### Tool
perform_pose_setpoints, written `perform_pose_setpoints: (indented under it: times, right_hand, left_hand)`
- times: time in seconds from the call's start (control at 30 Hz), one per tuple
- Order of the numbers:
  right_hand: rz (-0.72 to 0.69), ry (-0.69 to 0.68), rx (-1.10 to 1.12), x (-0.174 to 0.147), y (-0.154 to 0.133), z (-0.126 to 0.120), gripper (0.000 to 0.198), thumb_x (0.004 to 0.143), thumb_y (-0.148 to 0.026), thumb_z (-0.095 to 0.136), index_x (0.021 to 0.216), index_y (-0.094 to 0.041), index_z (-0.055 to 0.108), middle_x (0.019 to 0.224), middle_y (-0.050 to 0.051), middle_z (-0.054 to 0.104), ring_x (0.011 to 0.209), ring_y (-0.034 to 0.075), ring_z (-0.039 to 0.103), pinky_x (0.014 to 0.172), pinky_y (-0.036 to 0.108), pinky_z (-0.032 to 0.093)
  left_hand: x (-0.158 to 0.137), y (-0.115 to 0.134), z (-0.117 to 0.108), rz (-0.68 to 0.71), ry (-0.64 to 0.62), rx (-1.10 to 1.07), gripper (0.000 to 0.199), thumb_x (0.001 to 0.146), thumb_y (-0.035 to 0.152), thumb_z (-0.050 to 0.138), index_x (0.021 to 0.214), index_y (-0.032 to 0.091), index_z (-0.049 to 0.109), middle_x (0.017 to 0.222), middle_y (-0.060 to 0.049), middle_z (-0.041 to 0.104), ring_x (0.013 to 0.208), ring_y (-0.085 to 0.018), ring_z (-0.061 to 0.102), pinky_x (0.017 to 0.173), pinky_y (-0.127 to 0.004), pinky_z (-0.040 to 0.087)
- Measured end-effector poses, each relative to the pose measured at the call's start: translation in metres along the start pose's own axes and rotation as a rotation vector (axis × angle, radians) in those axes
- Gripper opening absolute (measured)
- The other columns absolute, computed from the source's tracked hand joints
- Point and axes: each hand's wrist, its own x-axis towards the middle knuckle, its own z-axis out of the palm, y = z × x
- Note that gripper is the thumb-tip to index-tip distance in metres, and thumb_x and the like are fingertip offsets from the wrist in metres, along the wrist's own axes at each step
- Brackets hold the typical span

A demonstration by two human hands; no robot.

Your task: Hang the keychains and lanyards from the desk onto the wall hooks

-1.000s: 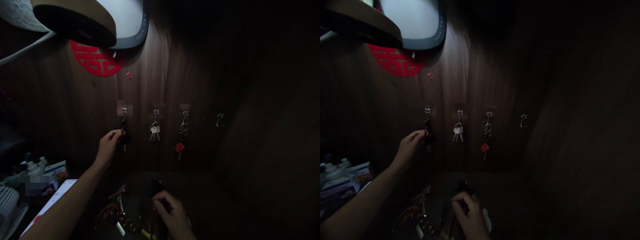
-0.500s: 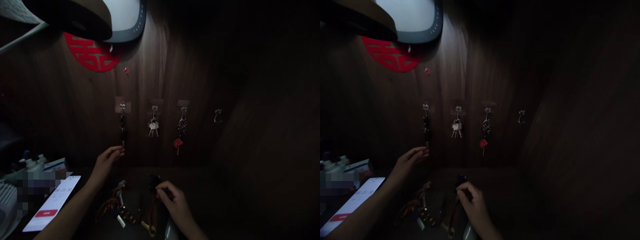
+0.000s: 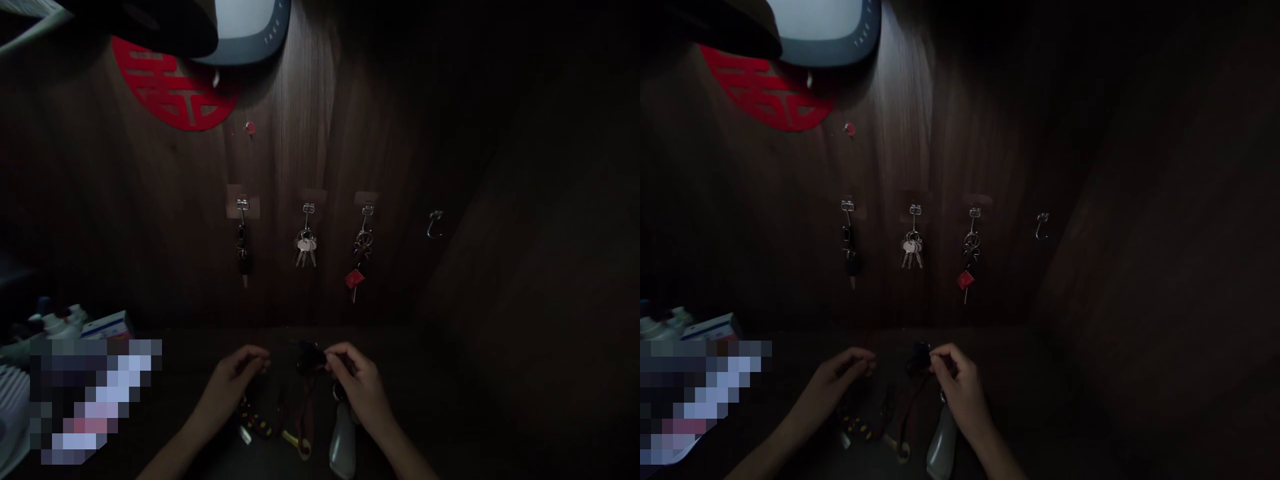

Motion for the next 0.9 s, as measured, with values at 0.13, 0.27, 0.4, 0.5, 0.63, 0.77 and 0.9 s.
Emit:
perform_pose_setpoints:
  times: [0.13,0.27,0.4,0.5,0.63,0.77,0.9]
  right_hand:
    - [0.01,0.062,0.013,0.003,0.005,-0.003,0.031,0.082,-0.047,0.056,0.079,-0.018,0.065,0.065,0.002,0.063,0.062,0.016,0.057,0.057,0.023,0.043]
    - [0.048,0.106,0.028,0.006,0.007,-0.006,0.032,0.08,-0.048,0.058,0.08,-0.017,0.065,0.066,0.002,0.062,0.063,0.017,0.058,0.058,0.024,0.044]
    - [0.05,0.134,0.003,0.01,0.009,-0.011,0.032,0.079,-0.049,0.058,0.079,-0.017,0.065,0.066,0.003,0.063,0.063,0.017,0.058,0.058,0.025,0.045]
    - [0.061,0.166,0.0,0.014,0.012,-0.016,0.031,0.078,-0.048,0.058,0.078,-0.017,0.064,0.065,0.003,0.063,0.063,0.017,0.059,0.058,0.025,0.045]
    - [0.09,0.157,-0.027,0.018,0.021,-0.023,0.025,0.077,-0.041,0.058,0.077,-0.017,0.064,0.067,0.003,0.064,0.066,0.018,0.06,0.06,0.026,0.046]
    - [0.098,0.063,-0.172,0.018,0.029,-0.025,0.018,0.079,-0.03,0.054,0.082,-0.018,0.067,0.075,0.003,0.067,0.067,0.017,0.06,0.06,0.026,0.045]
    - [-0.006,-0.033,-0.294,0.015,0.024,-0.019,0.021,0.083,-0.02,0.05,0.094,-0.02,0.068,0.094,0.005,0.068,0.087,0.019,0.06,0.076,0.03,0.046]
  left_hand:
    - [-0.006,-0.005,0.005,0.087,-0.113,0.167,0.02,0.083,0.035,0.049,0.085,0.024,0.066,0.082,0.001,0.071,0.081,-0.018,0.065,0.075,-0.028,0.048]
    - [-0.011,-0.012,0.009,0.193,-0.271,0.353,0.02,0.085,0.026,0.046,0.086,0.025,0.066,0.089,0.001,0.071,0.086,-0.017,0.064,0.079,-0.027,0.046]
    - [-0.014,-0.019,0.011,0.298,-0.351,0.482,0.022,0.085,0.018,0.047,0.088,0.027,0.067,0.092,0.0,0.07,0.09,-0.017,0.062,0.082,-0.026,0.045]
    - [-0.013,-0.023,0.01,0.325,-0.369,0.491,0.023,0.086,0.018,0.045,0.092,0.028,0.065,0.094,0.0,0.069,0.091,-0.017,0.062,0.083,-0.026,0.045]
    - [-0.012,-0.028,0.009,0.34,-0.395,0.502,0.023,0.088,0.02,0.044,0.093,0.029,0.065,0.094,0.0,0.069,0.092,-0.018,0.062,0.082,-0.027,0.044]
    - [-0.011,-0.03,0.007,0.367,-0.418,0.511,0.026,0.087,0.017,0.044,0.094,0.029,0.065,0.096,0.0,0.069,0.092,-0.018,0.062,0.081,-0.027,0.044]
    - [-0.013,-0.027,0.009,0.403,-0.52,0.498,0.035,0.079,0.004,0.042,0.087,0.027,0.066,0.092,0.0,0.069,0.09,-0.017,0.061,0.081,-0.026,0.043]
